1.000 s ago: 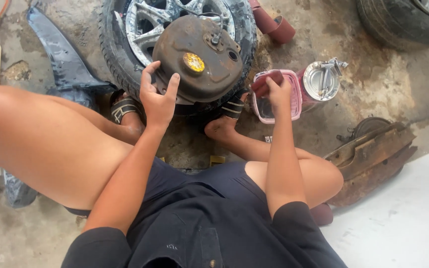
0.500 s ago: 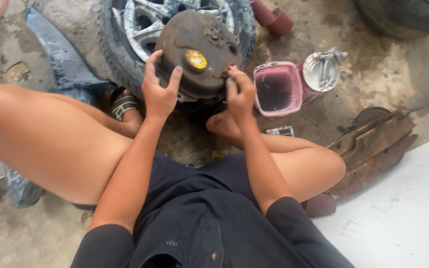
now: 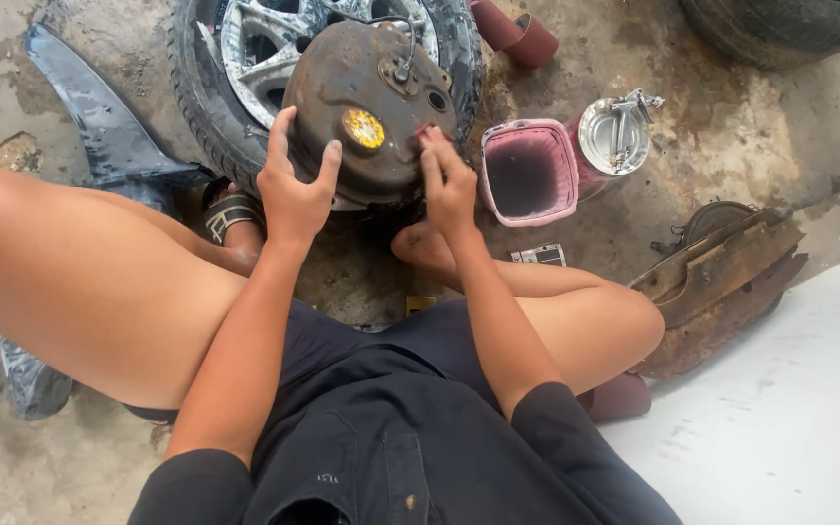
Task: The person sits on the floor and uses a sanding block to sand the surface of a brake drum resting on a tire. The person repeatedly rubs the sanding block over the drum's face, focusing on a central area with a yellow sticker.
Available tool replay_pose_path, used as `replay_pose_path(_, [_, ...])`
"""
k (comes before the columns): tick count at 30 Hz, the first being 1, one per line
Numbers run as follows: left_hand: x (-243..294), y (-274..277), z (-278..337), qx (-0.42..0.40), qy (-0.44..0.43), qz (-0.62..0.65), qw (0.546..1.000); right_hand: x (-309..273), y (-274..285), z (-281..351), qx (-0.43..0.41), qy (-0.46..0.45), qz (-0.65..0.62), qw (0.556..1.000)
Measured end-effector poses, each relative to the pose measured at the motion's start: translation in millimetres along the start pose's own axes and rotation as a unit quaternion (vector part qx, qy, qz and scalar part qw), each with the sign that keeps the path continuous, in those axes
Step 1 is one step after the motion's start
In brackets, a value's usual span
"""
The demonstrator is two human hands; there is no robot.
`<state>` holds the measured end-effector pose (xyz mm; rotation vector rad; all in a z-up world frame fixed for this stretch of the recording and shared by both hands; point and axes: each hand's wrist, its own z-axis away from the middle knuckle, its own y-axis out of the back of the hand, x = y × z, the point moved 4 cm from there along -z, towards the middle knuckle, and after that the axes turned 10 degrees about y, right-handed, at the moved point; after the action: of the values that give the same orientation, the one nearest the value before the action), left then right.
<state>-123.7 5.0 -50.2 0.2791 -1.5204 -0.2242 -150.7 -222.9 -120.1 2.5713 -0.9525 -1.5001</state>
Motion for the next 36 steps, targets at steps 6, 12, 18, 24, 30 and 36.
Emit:
replay_pose_path(6, [-3,3,-7,-0.012,-0.019,-0.052,0.998,-37,-21,23,-0.056,0.066,-0.054,0.995])
replay_pose_path(12, [-1,7,-7,-0.011,-0.027,-0.07,0.997,-37,-17,18,-0.058,0.068,-0.008,0.996])
replay_pose_path(18, [-5,2,-5,-0.01,-0.017,-0.094,0.995,28,-18,25,-0.006,0.003,-0.013,1.0])
replay_pose_path(24, [-8,2,-8,-0.002,-0.036,-0.088,0.995,42,-18,20,-0.004,-0.055,-0.006,0.998])
replay_pose_path(30, [-26,-3,-23,-0.001,-0.073,-0.088,0.993,-20,-19,21,-0.052,0.029,-0.008,0.998])
replay_pose_path(36, [-37,-4,-20,-0.002,-0.07,-0.102,0.992,-1,-32,35,-0.044,-0.022,0.015,0.999])
